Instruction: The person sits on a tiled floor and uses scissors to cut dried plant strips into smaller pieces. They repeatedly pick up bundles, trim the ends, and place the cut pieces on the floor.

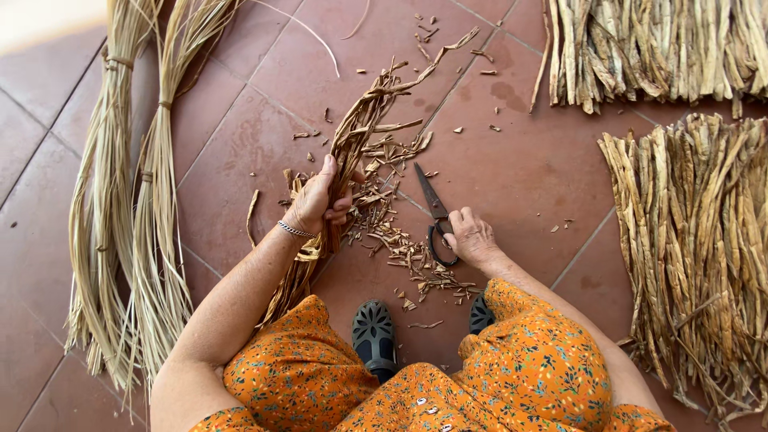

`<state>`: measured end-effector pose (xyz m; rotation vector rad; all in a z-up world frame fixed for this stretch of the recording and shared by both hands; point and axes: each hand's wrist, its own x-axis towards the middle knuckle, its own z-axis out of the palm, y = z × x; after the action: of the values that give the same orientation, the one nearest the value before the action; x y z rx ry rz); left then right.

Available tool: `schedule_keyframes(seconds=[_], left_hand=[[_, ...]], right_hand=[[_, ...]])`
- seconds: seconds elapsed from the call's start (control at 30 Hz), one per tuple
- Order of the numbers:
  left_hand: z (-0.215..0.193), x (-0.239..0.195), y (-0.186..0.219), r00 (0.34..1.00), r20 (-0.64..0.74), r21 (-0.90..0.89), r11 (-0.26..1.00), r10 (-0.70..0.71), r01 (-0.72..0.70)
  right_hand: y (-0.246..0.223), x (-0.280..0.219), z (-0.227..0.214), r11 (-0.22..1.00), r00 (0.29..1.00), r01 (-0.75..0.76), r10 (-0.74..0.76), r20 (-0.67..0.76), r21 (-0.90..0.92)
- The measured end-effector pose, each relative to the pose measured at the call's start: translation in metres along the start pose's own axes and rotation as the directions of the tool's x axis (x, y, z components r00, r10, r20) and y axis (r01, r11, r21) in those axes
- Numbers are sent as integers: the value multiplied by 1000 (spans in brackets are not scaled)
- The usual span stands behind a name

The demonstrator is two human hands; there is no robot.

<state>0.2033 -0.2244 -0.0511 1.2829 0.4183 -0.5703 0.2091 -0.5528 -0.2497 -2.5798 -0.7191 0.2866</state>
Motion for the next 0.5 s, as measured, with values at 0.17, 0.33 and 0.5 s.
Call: schedule_keyframes(seconds=[0.17,0.33,0.5], left_hand=[[-1,-5,-1,999,-21,5,1000,25,-25],[-10,-5,-7,995,-38,29,995,96,-95],[-14,-2,-13,984,-45,-58,983,171,-174]], right_hand=[[-2,-2,17,995,989,-97,98,107,-11],[17,7,15,963,985,-172,166,46,208],[17,15,-16,494,831,-556,354,430,669]])
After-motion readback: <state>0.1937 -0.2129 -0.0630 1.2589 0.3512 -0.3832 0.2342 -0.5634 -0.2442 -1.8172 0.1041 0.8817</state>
